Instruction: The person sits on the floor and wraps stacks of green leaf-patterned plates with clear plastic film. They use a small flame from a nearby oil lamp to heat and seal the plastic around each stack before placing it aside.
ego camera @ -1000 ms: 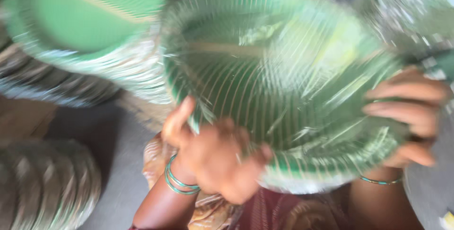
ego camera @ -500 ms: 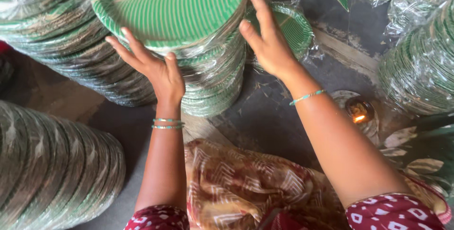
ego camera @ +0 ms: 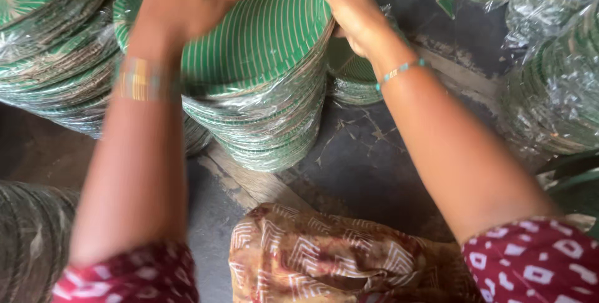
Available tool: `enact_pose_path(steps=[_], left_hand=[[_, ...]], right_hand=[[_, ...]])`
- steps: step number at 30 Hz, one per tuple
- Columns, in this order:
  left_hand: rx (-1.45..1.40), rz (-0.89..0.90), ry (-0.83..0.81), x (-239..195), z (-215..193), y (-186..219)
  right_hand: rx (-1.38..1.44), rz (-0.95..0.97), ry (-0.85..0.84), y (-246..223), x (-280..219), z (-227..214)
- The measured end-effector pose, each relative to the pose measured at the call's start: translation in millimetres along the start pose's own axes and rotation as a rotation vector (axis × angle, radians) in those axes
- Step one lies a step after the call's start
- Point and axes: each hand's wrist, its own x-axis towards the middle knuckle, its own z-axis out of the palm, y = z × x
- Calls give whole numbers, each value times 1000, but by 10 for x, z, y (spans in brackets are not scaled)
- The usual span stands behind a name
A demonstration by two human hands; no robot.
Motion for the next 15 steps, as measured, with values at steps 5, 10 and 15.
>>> enact_pose_path(steps=[5,10,15], left_hand=[[295,-150,-345,760,185,-135],[339,-160,-493,1153,588,-516],[333,-137,-565,1431,806,-771]], right_hand=[[-274,-57,10,207,434,-15],[-353,405,28,327,788,-120],[-210,395,-129,484,893,-285]])
